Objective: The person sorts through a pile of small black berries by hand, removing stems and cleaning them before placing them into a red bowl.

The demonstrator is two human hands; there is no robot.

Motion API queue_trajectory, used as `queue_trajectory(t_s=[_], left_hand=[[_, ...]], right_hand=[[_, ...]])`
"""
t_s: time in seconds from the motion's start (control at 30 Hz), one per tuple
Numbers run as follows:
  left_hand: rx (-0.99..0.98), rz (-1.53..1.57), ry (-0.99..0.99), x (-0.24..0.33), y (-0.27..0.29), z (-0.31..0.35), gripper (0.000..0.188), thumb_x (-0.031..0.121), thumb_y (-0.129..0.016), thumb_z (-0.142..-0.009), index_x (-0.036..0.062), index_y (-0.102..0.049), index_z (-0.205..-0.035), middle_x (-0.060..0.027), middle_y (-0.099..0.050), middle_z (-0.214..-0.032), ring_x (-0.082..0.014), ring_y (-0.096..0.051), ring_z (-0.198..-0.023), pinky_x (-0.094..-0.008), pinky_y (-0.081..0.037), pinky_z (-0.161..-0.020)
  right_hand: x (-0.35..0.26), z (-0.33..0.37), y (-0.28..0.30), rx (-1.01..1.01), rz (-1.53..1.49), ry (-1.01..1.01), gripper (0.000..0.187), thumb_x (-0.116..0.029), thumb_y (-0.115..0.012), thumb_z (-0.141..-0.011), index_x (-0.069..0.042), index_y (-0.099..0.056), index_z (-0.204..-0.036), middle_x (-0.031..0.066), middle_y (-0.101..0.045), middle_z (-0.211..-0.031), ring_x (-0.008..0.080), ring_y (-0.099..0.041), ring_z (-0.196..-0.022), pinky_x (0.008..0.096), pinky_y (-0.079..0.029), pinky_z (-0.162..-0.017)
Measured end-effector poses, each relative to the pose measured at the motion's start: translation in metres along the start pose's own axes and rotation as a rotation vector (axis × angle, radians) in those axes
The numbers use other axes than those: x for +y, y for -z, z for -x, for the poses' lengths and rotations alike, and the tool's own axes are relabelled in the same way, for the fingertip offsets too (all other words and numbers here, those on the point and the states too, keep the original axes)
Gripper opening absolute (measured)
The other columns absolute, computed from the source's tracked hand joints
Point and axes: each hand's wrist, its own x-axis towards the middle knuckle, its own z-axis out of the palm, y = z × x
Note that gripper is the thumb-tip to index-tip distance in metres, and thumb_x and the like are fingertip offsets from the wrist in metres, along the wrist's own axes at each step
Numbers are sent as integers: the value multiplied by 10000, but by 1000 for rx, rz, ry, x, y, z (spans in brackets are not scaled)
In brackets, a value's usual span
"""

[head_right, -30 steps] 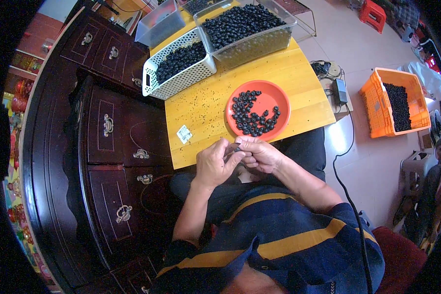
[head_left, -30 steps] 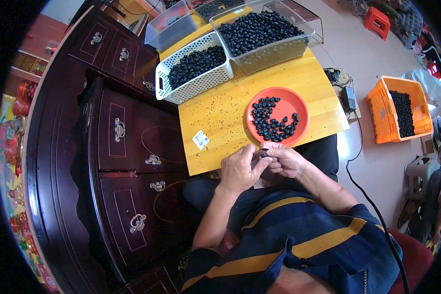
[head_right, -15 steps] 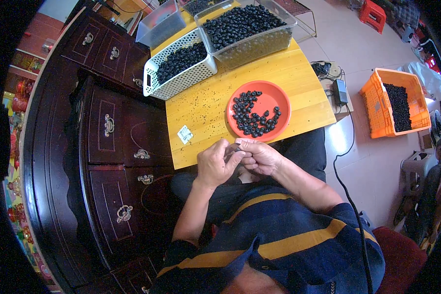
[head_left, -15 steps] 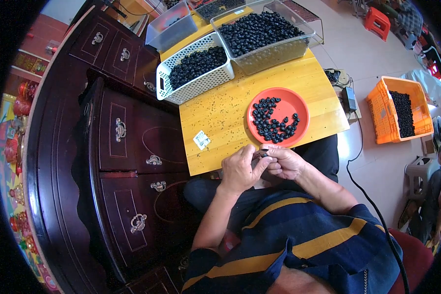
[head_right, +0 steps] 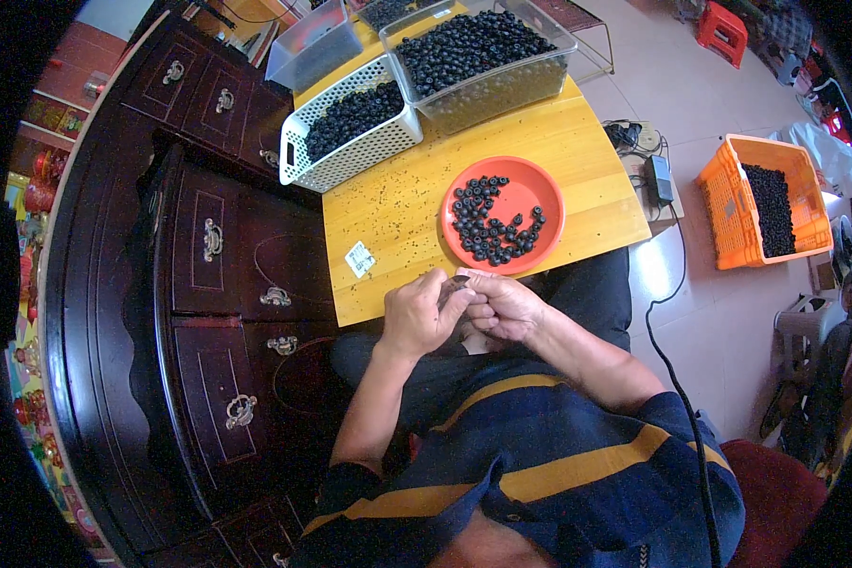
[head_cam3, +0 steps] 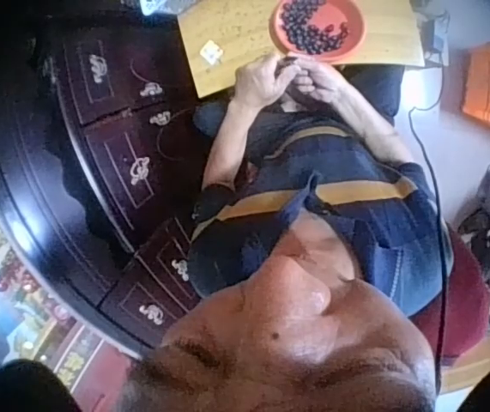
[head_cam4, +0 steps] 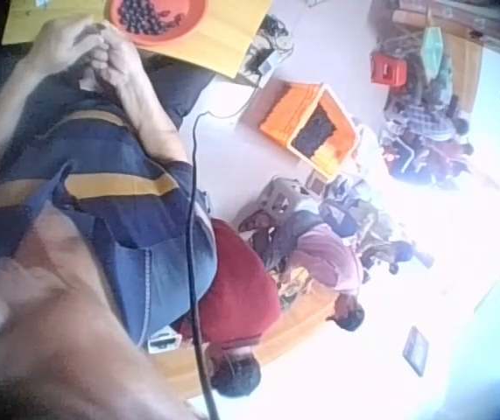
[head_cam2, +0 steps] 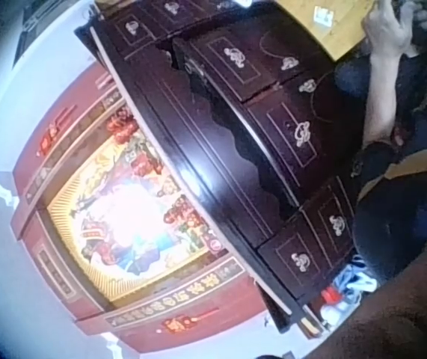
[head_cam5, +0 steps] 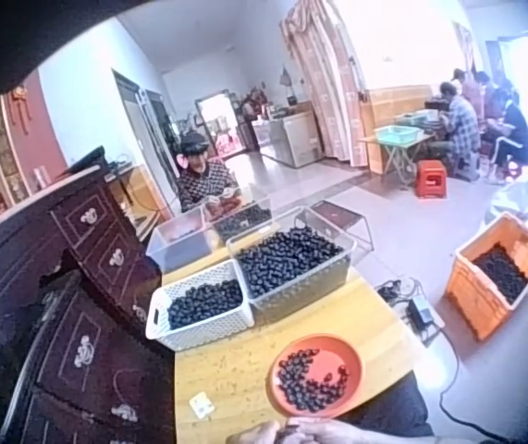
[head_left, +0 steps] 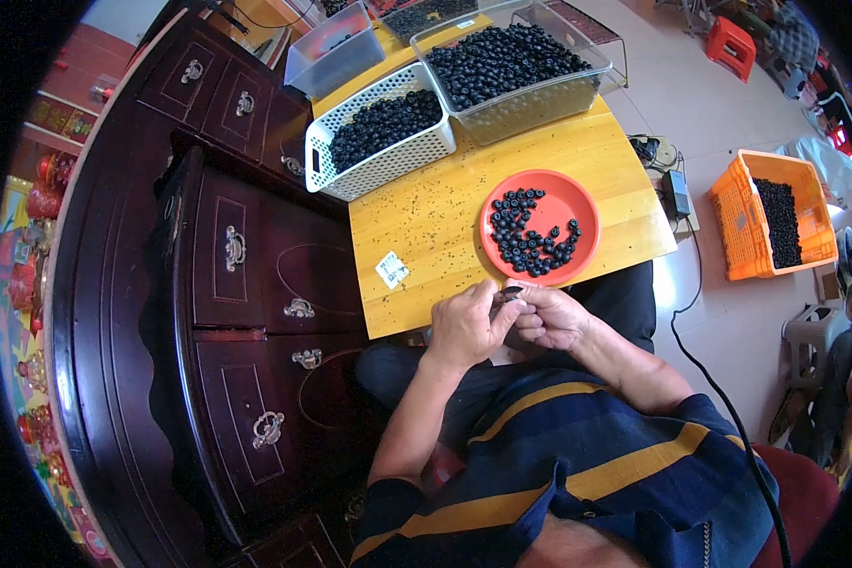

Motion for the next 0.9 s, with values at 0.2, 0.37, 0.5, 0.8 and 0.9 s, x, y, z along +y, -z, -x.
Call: queue_trajectory(t_s=[0.2, 0.37, 0.5, 0.8, 0.9], left_hand=[[-77, -45, -2, -4, -6, 1, 359, 421, -648, -935, 71, -580, -894, -135, -672, -724, -326, -690, -666, -440, -528, -552], [-31, 31, 5, -4, -7, -4, 357, 411, -681, -915, 67, -586, -899, -139, -679, -746, -326, -692, -672, -443, -530, -557], [13, 39, 29, -2, 0, -6, 387, 427, -704, -895, 61, -577, -901, -146, -676, -752, -337, -686, -664, -442, -527, -555], [-21, -6, 20, -4, 1, -3, 414, 444, -700, -894, 56, -557, -906, -144, -658, -737, -351, -679, -661, -450, -523, -555], [-18, -24, 10, -4, 2, -3, 409, 442, -690, -899, 56, -555, -905, -145, -659, -744, -349, -681, -671, -454, -523, -558]], right_hand=[[3, 0, -8, 100, -34, 20, 113, -236, -556, -1034, -146, -568, -968, -89, -414, -673, 6, -343, -499, 155, -263, -414], [7, 3, -9, 49, -164, 2, 154, -265, -550, -1037, -141, -562, -947, -87, -430, -667, 14, -361, -502, 166, -285, -421], [7, 4, -13, 32, -212, 10, 175, -291, -550, -1036, -134, -565, -963, -85, -444, -677, 19, -376, -516, 174, -303, -436], [10, 2, -10, 32, -194, 23, 100, -246, -549, -1029, -150, -570, -1011, -79, -440, -684, 29, -367, -516, 176, -296, -440], [10, 0, -9, 35, -183, 20, 86, -230, -561, -1020, -145, -568, -1016, -76, -441, -687, 30, -370, -518, 177, -296, -435]])
